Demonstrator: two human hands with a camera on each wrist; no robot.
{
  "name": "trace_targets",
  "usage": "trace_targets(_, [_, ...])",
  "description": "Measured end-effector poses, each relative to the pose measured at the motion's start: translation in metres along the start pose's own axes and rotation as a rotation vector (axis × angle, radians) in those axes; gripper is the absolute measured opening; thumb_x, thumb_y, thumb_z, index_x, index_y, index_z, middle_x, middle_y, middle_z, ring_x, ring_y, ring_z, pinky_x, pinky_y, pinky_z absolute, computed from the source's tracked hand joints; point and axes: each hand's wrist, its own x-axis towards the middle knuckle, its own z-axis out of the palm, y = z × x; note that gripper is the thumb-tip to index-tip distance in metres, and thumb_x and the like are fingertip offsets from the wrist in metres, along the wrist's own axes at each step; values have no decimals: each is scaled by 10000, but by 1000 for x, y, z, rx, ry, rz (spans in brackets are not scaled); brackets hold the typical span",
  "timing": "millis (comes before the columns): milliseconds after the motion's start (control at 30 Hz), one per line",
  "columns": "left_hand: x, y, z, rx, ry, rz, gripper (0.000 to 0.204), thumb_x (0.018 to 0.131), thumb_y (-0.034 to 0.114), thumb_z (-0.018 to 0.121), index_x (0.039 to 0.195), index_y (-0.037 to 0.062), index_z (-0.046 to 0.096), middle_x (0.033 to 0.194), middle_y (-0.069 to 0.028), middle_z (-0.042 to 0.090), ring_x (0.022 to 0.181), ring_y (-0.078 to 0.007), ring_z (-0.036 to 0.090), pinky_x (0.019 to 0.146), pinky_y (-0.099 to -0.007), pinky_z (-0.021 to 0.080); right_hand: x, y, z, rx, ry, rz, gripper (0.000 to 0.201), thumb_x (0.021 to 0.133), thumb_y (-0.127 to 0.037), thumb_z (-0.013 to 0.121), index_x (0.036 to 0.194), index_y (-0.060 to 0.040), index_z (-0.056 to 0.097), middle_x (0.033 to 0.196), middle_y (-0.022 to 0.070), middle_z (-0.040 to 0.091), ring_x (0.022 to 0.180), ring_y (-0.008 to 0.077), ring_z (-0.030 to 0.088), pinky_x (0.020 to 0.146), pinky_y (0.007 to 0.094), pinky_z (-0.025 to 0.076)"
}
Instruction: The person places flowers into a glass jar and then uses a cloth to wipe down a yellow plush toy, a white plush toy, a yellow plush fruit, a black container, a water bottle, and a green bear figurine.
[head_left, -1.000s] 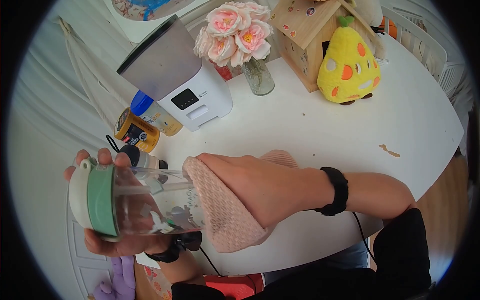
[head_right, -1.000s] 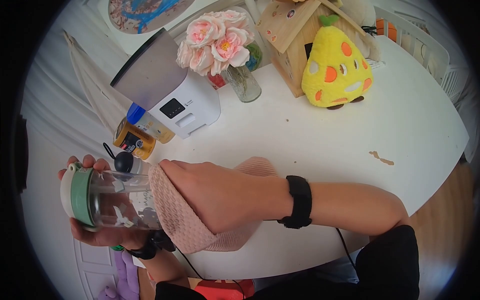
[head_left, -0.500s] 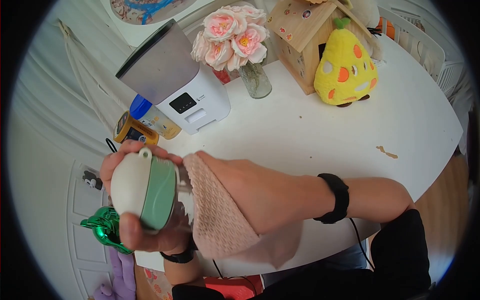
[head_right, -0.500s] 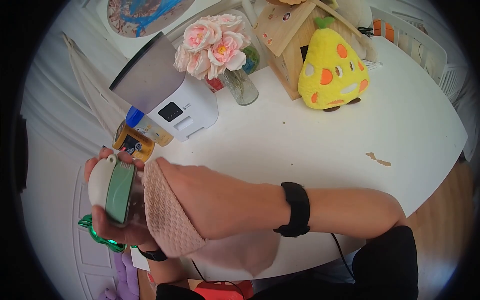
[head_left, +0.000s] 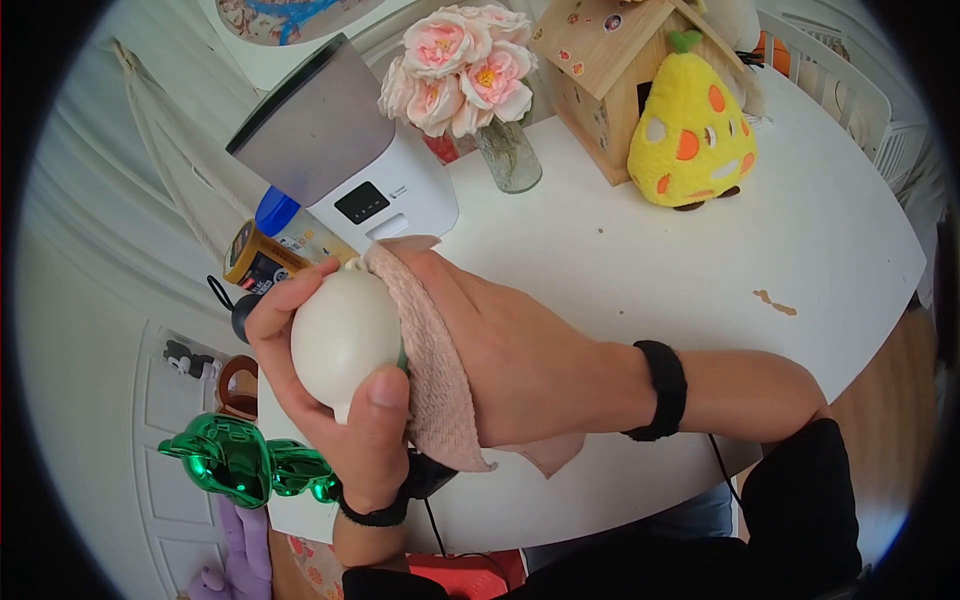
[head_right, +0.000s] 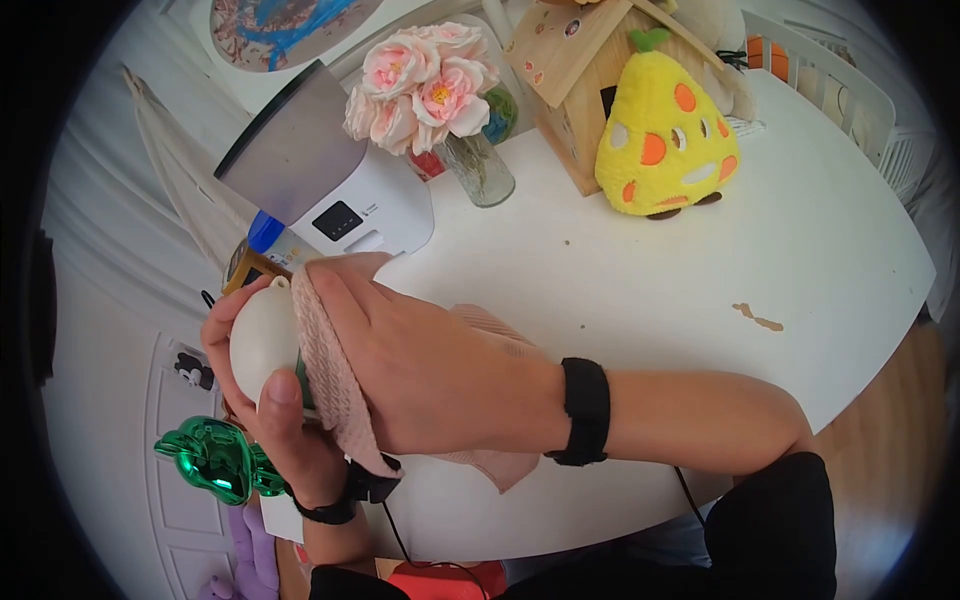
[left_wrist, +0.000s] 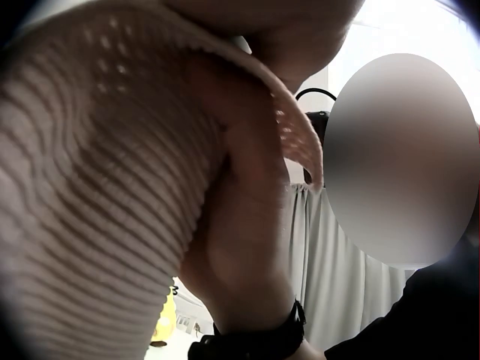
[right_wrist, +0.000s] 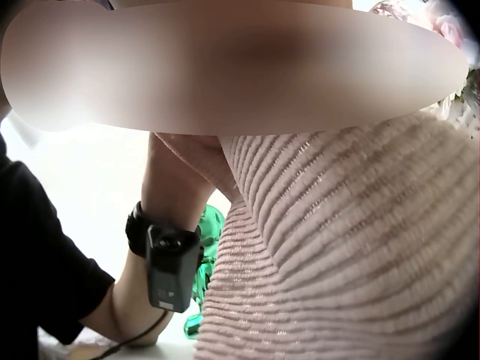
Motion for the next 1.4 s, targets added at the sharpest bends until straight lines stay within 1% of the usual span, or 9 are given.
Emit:
trace_targets(400, [2, -7, -12, -401, -341, 208, 792, 618, 504, 886, 1157, 73, 497, 1142, -146, 529, 1076, -249, 532, 994, -411, 416, 9, -8, -23, 632, -358, 144, 1185, 603, -302, 949, 1490, -4, 221, 1326, 119, 525, 1224, 223, 543, 1051, 357, 411])
trace_targets(600, [7, -20, 3, -698, -287, 189, 912, 594, 645, 867, 1171, 43, 499, 1133, -199, 552, 1054, -286, 543, 1002, -416, 417, 15, -17, -4, 503, -34, -26, 700, 748, -373, 828, 1256, -24, 496, 1216, 122, 508, 1170, 275, 525, 943, 393, 460])
trace_targets(733, [7, -30, 5, -774, -240, 189, 959, 598, 719, 834, 1180, 33, 501, 1113, -229, 568, 1036, -300, 561, 1011, -411, 418, 10, -32, -20, 528, -172, 230, 645, 792, -383, 799, 1241, -27, 502, 1249, 135, 481, 1165, 288, 533, 951, 412, 458])
trace_targets(800, [8, -29, -1, -710, -252, 227, 956, 606, 738, 814, 1172, 33, 503, 1100, -238, 575, 1017, -308, 573, 1014, -415, 420, 5, -33, -17, 445, -187, 327, 1137, 697, -311, 905, 1508, 33, 185, 1344, 149, 556, 1237, 252, 573, 1076, 361, 401])
trace_targets(867, [9, -25, -2, -648, -266, 277, 953, 615, 757, 794, 1165, 34, 506, 1086, -246, 582, 998, -315, 586, 1017, -419, 422, 5, -32, -14, 431, -143, 235, 867, 758, -361, 836, 1371, -4, 338, 1307, 144, 513, 1195, 267, 559, 1009, 380, 435])
trace_targets(1033, [-7, 10, 5, -79, 23, -56, 661, 751, 513, 836, 1077, 68, 472, 1049, -191, 582, 934, -264, 601, 999, -410, 439, 2, -33, -6, 384, -8, 68, 580, 843, -378, 746, 1244, -47, 489, 1286, 115, 466, 1175, 254, 543, 965, 386, 468])
trace_targets(1167, [-6, -12, 11, -536, -181, 221, 389, 875, 245, 762, 1067, 93, 460, 1011, -137, 567, 923, -216, 587, 983, -405, 452, 2, -23, -5, 432, 30, -46, 525, 916, -301, 667, 1341, -63, 472, 1314, 86, 515, 1213, 222, 535, 1044, 361, 420])
trace_targets(1267, [-21, -11, -12, 176, -85, 185, 243, 898, 58, 661, 974, 112, 437, 936, -90, 527, 884, -168, 551, 1021, -447, 437, 1, -10, 0, 333, -8, -81, 518, 948, -243, 619, 1403, -60, 452, 1322, 61, 559, 1221, 207, 535, 1076, 339, 385])
trace_targets(1400, [-6, -15, 20, -619, -133, 310, 251, 897, 168, 673, 992, 64, 466, 992, -94, 544, 926, -211, 574, 1048, -427, 428, 6, -13, -1, 260, 93, -262, 548, 930, -254, 643, 1398, -35, 459, 1333, 65, 571, 1191, 227, 556, 1055, 351, 404])
